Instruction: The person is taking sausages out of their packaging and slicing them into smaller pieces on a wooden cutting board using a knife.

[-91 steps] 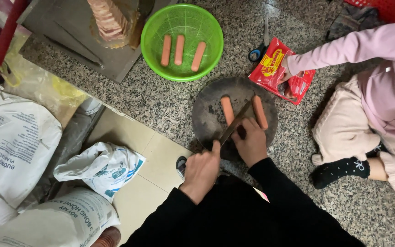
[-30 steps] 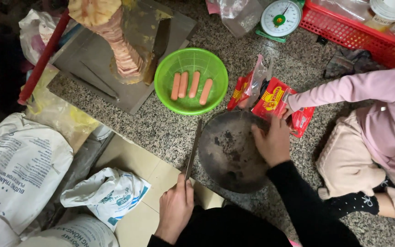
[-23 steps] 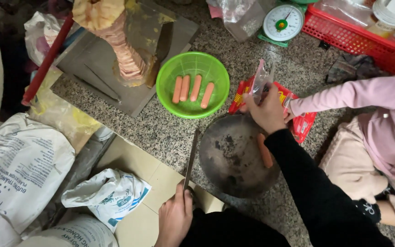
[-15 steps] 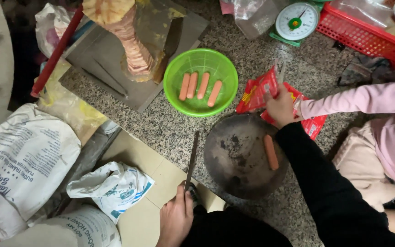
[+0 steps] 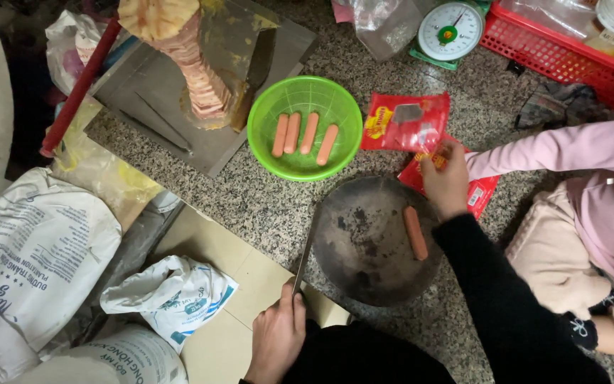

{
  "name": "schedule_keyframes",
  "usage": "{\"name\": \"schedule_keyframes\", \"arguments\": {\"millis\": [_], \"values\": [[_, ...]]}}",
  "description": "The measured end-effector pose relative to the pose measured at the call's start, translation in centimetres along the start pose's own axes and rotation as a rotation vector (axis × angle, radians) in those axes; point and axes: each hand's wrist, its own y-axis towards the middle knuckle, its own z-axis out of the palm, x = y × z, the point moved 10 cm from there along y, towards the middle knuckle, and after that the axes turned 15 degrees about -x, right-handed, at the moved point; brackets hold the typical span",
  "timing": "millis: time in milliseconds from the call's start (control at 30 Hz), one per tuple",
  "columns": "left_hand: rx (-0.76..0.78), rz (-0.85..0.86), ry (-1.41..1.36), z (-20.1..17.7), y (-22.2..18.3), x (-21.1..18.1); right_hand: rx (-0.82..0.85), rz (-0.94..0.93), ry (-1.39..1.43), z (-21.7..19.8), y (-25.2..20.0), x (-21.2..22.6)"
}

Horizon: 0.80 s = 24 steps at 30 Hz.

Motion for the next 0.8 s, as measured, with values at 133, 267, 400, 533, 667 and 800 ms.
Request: {"name": "schedule_keyframes", "arguments": {"millis": [133, 267, 400, 533, 667, 800], "values": [[-0.070, 0.060, -0.017, -0.3, -0.1, -0.2, 0.005, 0.013, -0.026, -5.2, -7.4, 3.1], [-0.049, 0.087, -0.001, 0.1, 0.0, -0.7, 0.111, -0.169, -0.286, -6.0, -13.9, 2.6], [-0.037, 0.165, -0.037, 0.4, 0.2, -1.9, 0.176, -0.105, -0.328, -4.4, -15.8, 0.3], [-0.010, 0.180, -0.066, -0.7, 1.4, -3.7, 0.252, -0.049, -0.219, -1.6, -16.8, 4.2], [0.009, 0.207, -0.075, -0.6, 2.7, -5.2, 0.298, -0.151, -0.104, 0.6, -18.8, 8.4], [0.068, 0.232, -0.009, 0.7, 3.5, -6.6, 0.231, -0.202, -0.135, -0.4, -19.6, 8.5]]}}
